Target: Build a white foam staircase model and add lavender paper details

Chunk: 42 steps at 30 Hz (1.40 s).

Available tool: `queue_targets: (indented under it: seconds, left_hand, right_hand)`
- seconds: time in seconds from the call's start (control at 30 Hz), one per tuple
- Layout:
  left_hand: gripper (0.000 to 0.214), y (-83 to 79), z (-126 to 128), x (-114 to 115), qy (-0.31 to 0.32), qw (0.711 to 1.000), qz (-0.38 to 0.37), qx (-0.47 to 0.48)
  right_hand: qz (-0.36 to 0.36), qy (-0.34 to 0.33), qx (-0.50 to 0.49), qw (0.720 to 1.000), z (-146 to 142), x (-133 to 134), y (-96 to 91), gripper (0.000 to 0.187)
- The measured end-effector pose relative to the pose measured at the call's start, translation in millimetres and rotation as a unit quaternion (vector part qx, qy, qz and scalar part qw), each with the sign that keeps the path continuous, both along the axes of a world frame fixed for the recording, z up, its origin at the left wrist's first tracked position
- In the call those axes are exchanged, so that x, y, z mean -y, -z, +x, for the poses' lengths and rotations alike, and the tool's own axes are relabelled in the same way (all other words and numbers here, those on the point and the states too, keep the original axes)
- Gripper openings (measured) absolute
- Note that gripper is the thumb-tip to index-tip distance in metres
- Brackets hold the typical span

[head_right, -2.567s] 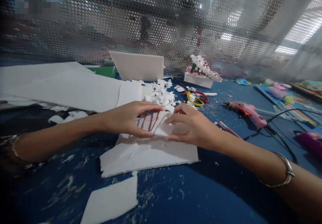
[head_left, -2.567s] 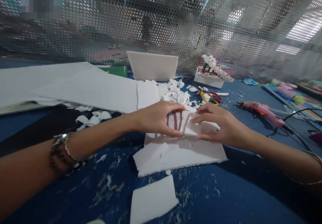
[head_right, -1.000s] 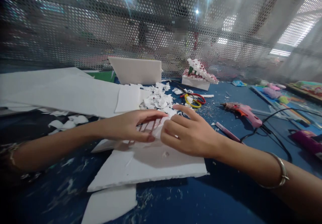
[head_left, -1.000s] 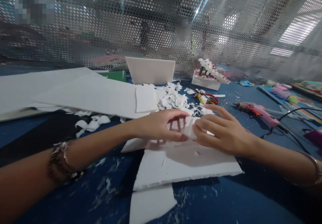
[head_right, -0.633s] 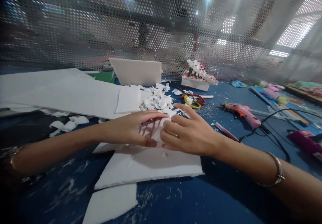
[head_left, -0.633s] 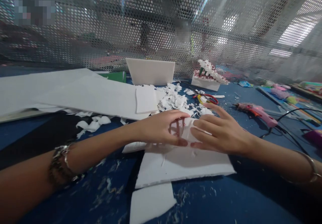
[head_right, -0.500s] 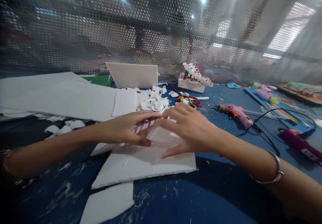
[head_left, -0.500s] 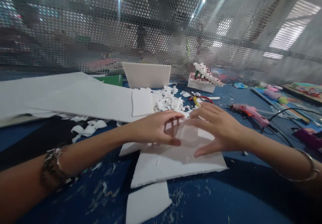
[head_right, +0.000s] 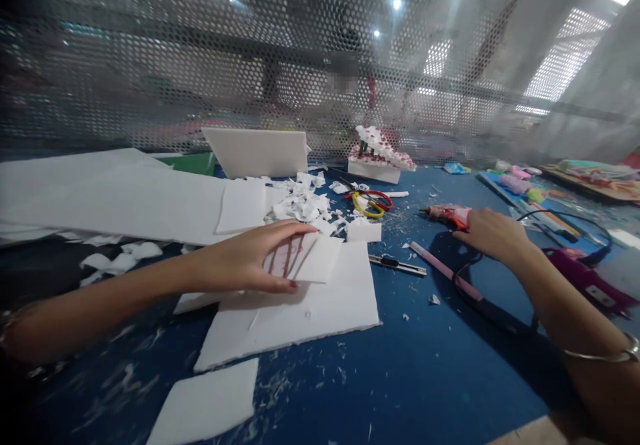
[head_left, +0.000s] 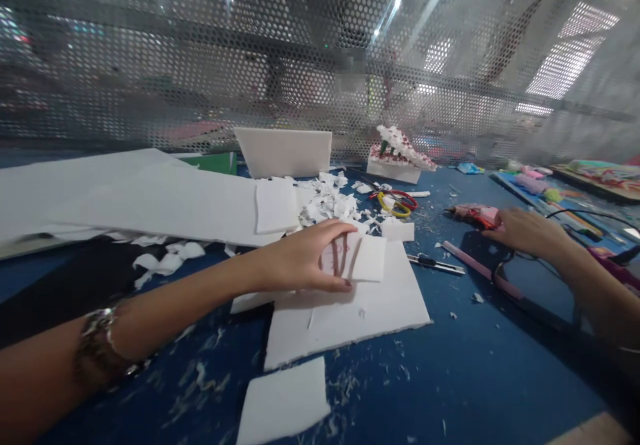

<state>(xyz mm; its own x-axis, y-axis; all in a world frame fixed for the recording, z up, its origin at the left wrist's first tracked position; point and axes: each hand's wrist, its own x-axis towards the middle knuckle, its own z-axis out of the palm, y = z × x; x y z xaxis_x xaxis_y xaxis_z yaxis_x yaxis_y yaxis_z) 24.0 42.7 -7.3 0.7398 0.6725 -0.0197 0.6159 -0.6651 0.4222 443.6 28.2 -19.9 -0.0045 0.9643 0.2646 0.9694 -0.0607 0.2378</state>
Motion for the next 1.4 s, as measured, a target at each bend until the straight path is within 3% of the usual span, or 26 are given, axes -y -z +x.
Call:
queue_targets:
  seconds: [0.1,0.2,0.33,0.47,0.53,0.6,0.7,0.83,0.93,1.1,1.2,1.4]
  left_hand:
    - [0.081,-2.1,2,4,-0.003,1.000,0.006,0.008]
    - [0.075,-4.7,4,9,0.002,1.000,0.019,0.018]
    - [0.071,-5.7,7,16,0.003,0.998,0.044,0.042]
    - [0.069,-2.7,7,18,0.007,0.997,0.051,0.054]
    - [0.068,-0.4,7,16,0.005,0.997,0.046,0.058]
    - [0.067,1.4,8,15,0.002,0.997,0.038,0.061]
    - [0.067,1.5,8,15,0.000,0.997,0.033,0.065]
    - [0.067,-1.1,9,18,0.001,0.997,0.038,0.066]
    - [0.068,0.0,8,19,0.001,0.997,0.038,0.062]
    - [0.068,6.9,9,17,0.003,0.998,0.026,0.053]
    - [0.075,8.6,10,17,-0.011,0.998,0.002,0.057]
    - [0.074,9.1,10,16,-0.019,0.997,-0.013,0.067]
  right_hand:
    - [-0.121,0.081,0.050,0.988,4,-4,-2.4,0.030]
    - [-0.185,0.052,-0.007,0.981,19,-8,-3.0,0.029]
    - [-0.104,0.004,0.002,0.995,36,-12,3.4,0.030]
    - [0.054,-0.005,0.072,0.996,32,-9,0.7,0.031]
    - [0.141,0.006,0.029,0.990,22,-6,-5.0,0.031]
    - [0.192,0.035,-0.075,0.978,6,-3,-11.4,0.033]
    - [0.196,0.013,-0.193,0.961,-22,4,-18.4,0.027]
    - [0.178,-0.050,-0.251,0.950,-59,19,-19.0,0.023]
    - [0.120,-0.126,-0.277,0.945,-81,32,-16.2,0.024]
    - [0.050,-0.171,-0.221,0.959,-104,45,-10.8,0.057]
    - [0.041,-0.181,-0.199,0.962,-111,46,-7.0,0.057]
    - [0.091,-0.230,-0.130,0.960,-113,46,1.9,0.051]
